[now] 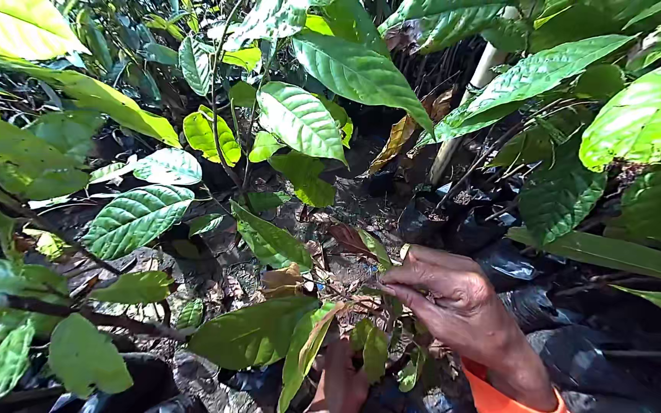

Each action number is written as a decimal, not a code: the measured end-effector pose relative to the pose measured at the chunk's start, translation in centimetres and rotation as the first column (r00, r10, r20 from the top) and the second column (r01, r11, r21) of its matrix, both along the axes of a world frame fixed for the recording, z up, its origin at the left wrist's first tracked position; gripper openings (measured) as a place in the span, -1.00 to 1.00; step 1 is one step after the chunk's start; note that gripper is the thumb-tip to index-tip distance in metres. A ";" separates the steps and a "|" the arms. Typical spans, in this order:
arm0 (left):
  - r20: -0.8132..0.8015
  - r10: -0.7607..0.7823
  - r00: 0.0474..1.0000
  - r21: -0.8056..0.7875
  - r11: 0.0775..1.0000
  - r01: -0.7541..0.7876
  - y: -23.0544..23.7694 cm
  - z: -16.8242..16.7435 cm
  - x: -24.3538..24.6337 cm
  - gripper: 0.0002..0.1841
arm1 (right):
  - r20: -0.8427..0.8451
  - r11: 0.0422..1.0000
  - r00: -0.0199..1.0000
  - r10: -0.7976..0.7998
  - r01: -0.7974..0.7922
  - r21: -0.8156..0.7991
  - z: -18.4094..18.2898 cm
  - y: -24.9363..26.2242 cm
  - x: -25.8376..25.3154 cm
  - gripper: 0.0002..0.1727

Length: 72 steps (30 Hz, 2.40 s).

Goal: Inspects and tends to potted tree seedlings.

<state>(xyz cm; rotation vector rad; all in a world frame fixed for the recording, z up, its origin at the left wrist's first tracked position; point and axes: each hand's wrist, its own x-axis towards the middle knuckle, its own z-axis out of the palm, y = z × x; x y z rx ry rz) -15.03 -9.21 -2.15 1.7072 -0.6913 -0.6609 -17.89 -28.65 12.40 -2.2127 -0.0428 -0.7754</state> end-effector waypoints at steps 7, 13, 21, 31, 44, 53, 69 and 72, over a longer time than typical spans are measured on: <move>-0.051 -0.063 0.997 -0.007 0.998 0.062 0.1 2.0 -0.4 -0.66 | 0.175 0.945 0.957 -0.231 0.178 0.273 1.7 -2.2 -0.2 -0.94; 0.001 -0.090 0.996 0.045 0.995 0.090 -0.1 1.5 0.0 -0.74 | -0.335 0.909 0.847 -0.413 0.404 -0.100 -1.2 -4.7 -0.6 -0.53; 0.052 -0.049 0.997 -0.021 0.999 0.050 -0.1 0.4 -0.2 -0.70 | 0.040 0.971 0.994 0.102 -0.108 0.213 0.0 -3.5 -1.3 -0.75; -0.005 -0.060 0.998 0.054 0.997 0.061 -0.1 0.2 0.1 -0.73 | -0.165 0.998 0.984 0.068 -0.069 -0.001 0.1 -1.1 -1.2 -0.71; -0.040 -0.063 0.997 0.008 0.998 0.064 -0.4 -0.2 0.4 -0.69 | -0.166 0.998 0.985 -0.052 0.058 0.030 -0.7 0.4 -1.1 -0.81; 0.025 -0.010 1.000 0.036 0.999 0.009 -0.4 0.8 0.4 -0.69 | -0.017 0.952 0.985 -0.172 0.170 0.256 -0.4 -4.5 0.5 -0.89; -0.101 0.069 0.992 -0.050 0.996 -0.075 -1.7 -1.0 2.2 -0.75 | -0.443 0.862 0.878 0.182 0.074 0.502 -4.2 -3.9 -2.7 -0.71; -0.137 0.098 0.986 -0.078 0.991 -0.110 -1.7 -1.1 2.6 -0.79 | -0.488 0.846 0.842 0.230 0.075 0.529 -5.6 -4.2 -2.6 -0.77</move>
